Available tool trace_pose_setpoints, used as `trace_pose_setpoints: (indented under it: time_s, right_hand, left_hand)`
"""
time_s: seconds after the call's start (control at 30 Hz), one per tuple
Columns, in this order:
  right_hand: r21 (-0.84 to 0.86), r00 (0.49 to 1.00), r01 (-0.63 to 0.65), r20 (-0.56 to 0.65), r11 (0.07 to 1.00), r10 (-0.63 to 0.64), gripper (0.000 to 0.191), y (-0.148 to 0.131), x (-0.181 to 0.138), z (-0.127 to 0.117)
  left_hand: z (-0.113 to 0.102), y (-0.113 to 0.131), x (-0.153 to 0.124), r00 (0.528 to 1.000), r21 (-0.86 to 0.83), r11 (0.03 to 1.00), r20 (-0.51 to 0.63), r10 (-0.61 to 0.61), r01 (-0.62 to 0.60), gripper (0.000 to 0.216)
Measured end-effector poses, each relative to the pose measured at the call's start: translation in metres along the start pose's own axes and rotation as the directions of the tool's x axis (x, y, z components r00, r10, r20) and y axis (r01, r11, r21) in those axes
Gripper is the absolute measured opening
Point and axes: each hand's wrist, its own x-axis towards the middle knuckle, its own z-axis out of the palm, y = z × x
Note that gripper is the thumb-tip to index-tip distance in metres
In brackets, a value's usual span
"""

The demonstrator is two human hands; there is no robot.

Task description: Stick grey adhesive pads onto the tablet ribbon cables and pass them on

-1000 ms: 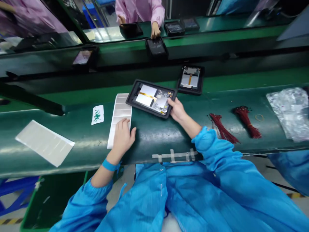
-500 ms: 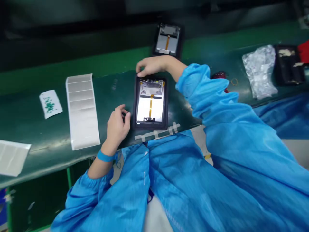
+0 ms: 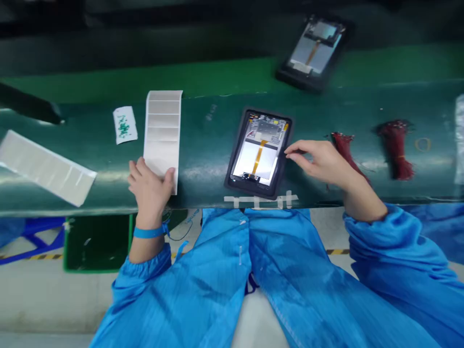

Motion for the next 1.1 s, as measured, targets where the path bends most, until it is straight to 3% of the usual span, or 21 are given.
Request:
trace_pose_setpoints:
  time_s: [0.13, 0.23, 0.3, 0.37, 0.47, 0.57, 0.73, 0.8, 0.87, 0.93, 1.1]
  right_hand:
    - [0.090, 0.990, 0.121, 0.057, 0.989, -0.127, 0.021, -0.050, 0.037, 0.035]
    - [0.251, 0.977, 0.133, 0.131, 0.959, -0.170, 0.020, -0.084, 0.061, 0.068]
    - [0.396, 0.969, -0.009, 0.229, 0.918, -0.089, 0.015, -0.102, 0.069, 0.096]
    - [0.517, 0.935, -0.210, 0.354, 0.830, 0.016, 0.015, -0.118, 0.072, 0.124]
    - [0.637, 0.895, -0.383, 0.434, 0.669, 0.100, 0.054, -0.140, 0.069, 0.156]
    - [0.699, 0.923, -0.360, 0.363, 0.618, 0.128, 0.070, -0.154, 0.062, 0.168]
    - [0.713, 0.965, -0.259, 0.172, 0.652, 0.196, 0.044, -0.157, 0.058, 0.164]
    - [0.723, 0.975, -0.209, 0.099, 0.658, 0.200, 0.037, -0.154, 0.059, 0.160]
    - [0.699, 0.985, -0.144, 0.029, 0.700, 0.173, 0.035, -0.151, 0.061, 0.156]
    - [0.637, 0.989, -0.087, -0.037, 0.766, 0.143, 0.034, -0.148, 0.061, 0.152]
    - [0.453, 0.973, 0.039, -0.221, 0.891, 0.070, 0.011, -0.145, 0.062, 0.141]
  left_hand:
    - [-0.004, -0.013, 0.015, 1.000, -0.118, 0.993, 0.004, -0.018, 0.019, 0.117]
    - [-0.004, -0.027, 0.023, 0.988, -0.351, 0.924, 0.045, -0.146, 0.152, 0.123]
    - [-0.002, -0.032, 0.021, 0.975, -0.567, 0.793, 0.121, -0.188, 0.223, 0.114]
    - [0.003, -0.030, 0.011, 0.976, -0.755, 0.619, 0.158, -0.153, 0.219, 0.103]
    - [0.008, -0.014, -0.009, 0.987, -0.874, 0.457, 0.139, -0.086, 0.163, 0.099]
    - [0.005, 0.004, -0.026, 0.991, -0.909, 0.397, 0.129, -0.027, 0.129, 0.104]
    - [-0.017, 0.016, -0.044, 0.969, -0.921, 0.380, 0.164, 0.182, 0.085, 0.106]
    - [-0.026, 0.020, -0.051, 0.954, -0.914, 0.395, 0.193, 0.227, 0.091, 0.091]
    - [-0.033, 0.025, -0.057, 0.957, -0.905, 0.413, 0.206, 0.207, 0.105, 0.066]
    - [-0.036, 0.031, -0.060, 0.968, -0.900, 0.425, 0.187, 0.168, 0.101, 0.055]
    - [-0.036, 0.042, -0.062, 0.985, -0.899, 0.438, 0.087, 0.147, 0.014, 0.082]
